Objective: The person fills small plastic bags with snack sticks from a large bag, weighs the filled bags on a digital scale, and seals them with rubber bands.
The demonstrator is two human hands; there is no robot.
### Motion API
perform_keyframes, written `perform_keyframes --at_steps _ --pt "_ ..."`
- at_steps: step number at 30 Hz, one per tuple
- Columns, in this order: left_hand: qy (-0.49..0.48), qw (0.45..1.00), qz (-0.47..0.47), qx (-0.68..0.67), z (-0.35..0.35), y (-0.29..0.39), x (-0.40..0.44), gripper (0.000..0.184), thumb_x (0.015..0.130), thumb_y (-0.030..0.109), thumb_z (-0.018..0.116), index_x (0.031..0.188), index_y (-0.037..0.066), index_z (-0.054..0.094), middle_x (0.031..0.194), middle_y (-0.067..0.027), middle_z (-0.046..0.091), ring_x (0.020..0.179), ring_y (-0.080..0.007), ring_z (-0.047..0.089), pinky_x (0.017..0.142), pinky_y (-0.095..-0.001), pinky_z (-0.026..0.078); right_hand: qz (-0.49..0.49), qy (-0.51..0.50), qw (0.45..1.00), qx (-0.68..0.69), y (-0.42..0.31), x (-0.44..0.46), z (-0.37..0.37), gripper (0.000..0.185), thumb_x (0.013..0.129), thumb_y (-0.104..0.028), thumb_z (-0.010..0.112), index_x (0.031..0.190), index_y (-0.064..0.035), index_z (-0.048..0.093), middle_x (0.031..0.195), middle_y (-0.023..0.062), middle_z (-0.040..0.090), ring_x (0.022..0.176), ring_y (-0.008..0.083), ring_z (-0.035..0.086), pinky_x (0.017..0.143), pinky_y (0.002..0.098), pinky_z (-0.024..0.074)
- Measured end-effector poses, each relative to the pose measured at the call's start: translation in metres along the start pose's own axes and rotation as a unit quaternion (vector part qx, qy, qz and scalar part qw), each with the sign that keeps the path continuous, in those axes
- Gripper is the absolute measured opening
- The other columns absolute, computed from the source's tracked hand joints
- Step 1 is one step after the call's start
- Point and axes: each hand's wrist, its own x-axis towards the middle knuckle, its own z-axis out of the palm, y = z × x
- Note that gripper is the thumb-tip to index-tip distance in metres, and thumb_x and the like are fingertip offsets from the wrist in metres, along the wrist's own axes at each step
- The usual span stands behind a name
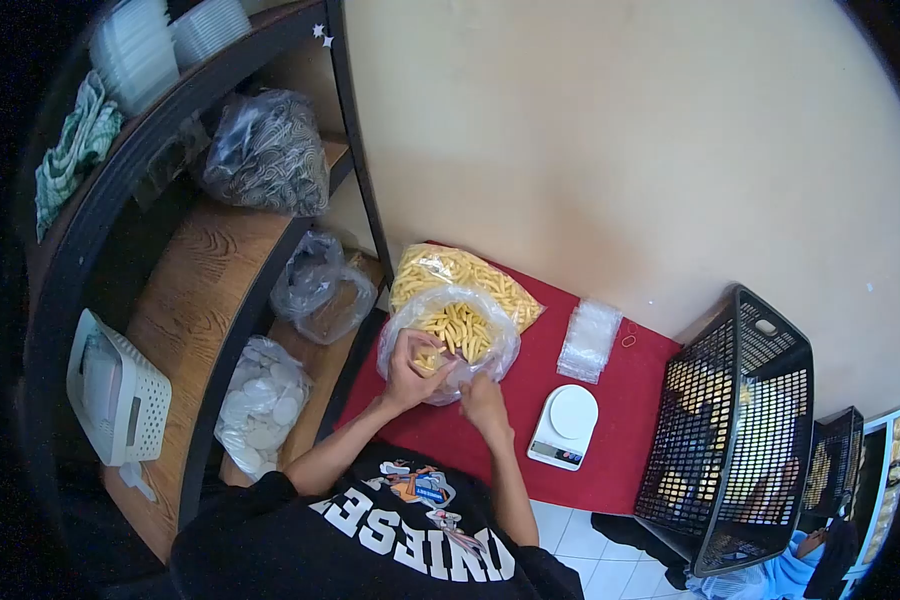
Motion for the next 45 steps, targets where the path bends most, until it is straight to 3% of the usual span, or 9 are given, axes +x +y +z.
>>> perform_keyframes --at_steps 2,5,12,17,24,26,32,38,45 --pt "0.006 0.996 -0.083 -0.024 -0.004 0.014 0.003 0.05 0.074 0.013 0.089 0.108 0.001 0.054 0.097 -0.0139 0.066 0.094 -0.0267 0.069 0.084 -0.037 0.054 0.088 -0.114 0.983 0.116 -0.01 -0.007 0.007 0.03 0.102 -0.021 0.059 0.097 0.0084 0.051 0.066 0.0225 0.068 0.056 0.0294 0.071 0.049 0.0394 0.054" --pt "0.026 0.998 -0.056 0.004 -0.009 0.021 0.007 0.047 0.075 0.012 0.088 0.107 0.002 0.054 0.094 -0.0129 0.065 0.09 -0.0248 0.069 0.081 -0.0352 0.054 0.1 -0.139 0.961 0.218 -0.003 -0.001 0.023 0.031 0.104 -0.019 0.055 0.101 0.0099 0.044 0.063 0.0215 0.066 0.049 0.0281 0.069 0.039 0.0356 0.0512" --pt "0.028 0.996 -0.078 0.014 -0.017 0.002 0.002 0.054 0.074 0.021 0.091 0.108 0.002 0.053 0.095 -0.0115 0.062 0.087 -0.0223 0.064 0.079 -0.0346 0.053 0.103 -0.029 0.975 0.195 -0.02 -0.011 0.035 0.033 0.103 -0.015 0.055 0.106 0.0151 0.04 0.061 0.023 0.064 0.046 0.0298 0.068 0.036 0.0377 0.0527" --pt "0.018 0.999 -0.045 0.008 -0.018 0.023 0.005 0.075 0.068 0.032 0.097 0.117 0.0 0.051 0.105 -0.0116 0.059 0.091 -0.0211 0.06 0.082 -0.0344 0.052 0.115 0.068 0.989 0.071 -0.015 -0.005 0.039 0.028 0.098 -0.009 0.055 0.105 0.0146 0.041 0.07 0.0303 0.066 0.055 0.0391 0.07 0.05 0.0473 0.0581" --pt "-0.02 0.996 -0.068 -0.046 -0.011 0.012 0.0 0.069 0.071 0.03 0.095 0.117 0.0 0.053 0.101 -0.012 0.062 0.094 -0.0217 0.064 0.085 -0.0347 0.053 0.13 0.079 0.985 0.085 -0.014 0.016 0.039 0.03 0.094 -0.006 0.056 0.109 0.0152 0.042 0.077 0.0337 0.066 0.069 0.0473 0.07 0.064 0.0527 0.0582" --pt "-0.053 0.996 -0.068 -0.024 -0.012 0.022 0.003 0.058 0.076 0.028 0.092 0.114 0.002 0.056 0.1 -0.0087 0.062 0.095 -0.0197 0.062 0.086 -0.034 0.051 -0.021 0.18 0.983 -0.029 0.021 0.037 0.063 0.035 0.091 -0.002 0.056 0.115 0.019 0.042 0.082 0.0321 0.067 0.073 0.0441 0.072 0.058 0.0493 0.0576" --pt "-0.05 0.997 -0.054 -0.014 -0.011 0.018 0.004 0.048 0.077 0.021 0.089 0.109 0.001 0.058 0.103 -0.0108 0.064 0.098 -0.0204 0.064 0.088 -0.0338 0.051 0.042 0.154 0.987 0.016 -0.006 0.049 0.042 0.041 0.085 0.0 0.058 0.119 0.0163 0.042 0.088 0.0369 0.066 0.089 0.054 0.066 0.075 0.0601 0.0514" --pt "-0.053 0.996 -0.061 -0.03 -0.013 0.022 0.007 0.049 0.075 0.018 0.089 0.108 0.002 0.057 0.098 -0.0129 0.066 0.094 -0.0248 0.068 0.084 -0.0371 0.053 -0.031 0.094 0.994 -0.037 -0.002 0.034 0.04 0.041 0.089 -0.006 0.058 0.123 0.0149 0.047 0.091 0.0321 0.07 0.089 0.0504 0.068 0.073 0.0562 0.0535" --pt "-0.056 0.996 -0.071 -0.001 -0.018 0.02 0.008 0.05 0.077 0.02 0.089 0.111 0.003 0.057 0.105 -0.0103 0.063 0.1 -0.0214 0.063 0.091 -0.0355 0.051 0.044 0.117 0.992 -0.033 -0.013 0.056 0.036 0.03 0.093 -0.016 0.059 0.111 0.0072 0.05 0.088 0.0333 0.069 0.088 0.0538 0.067 0.075 0.0609 0.0521"
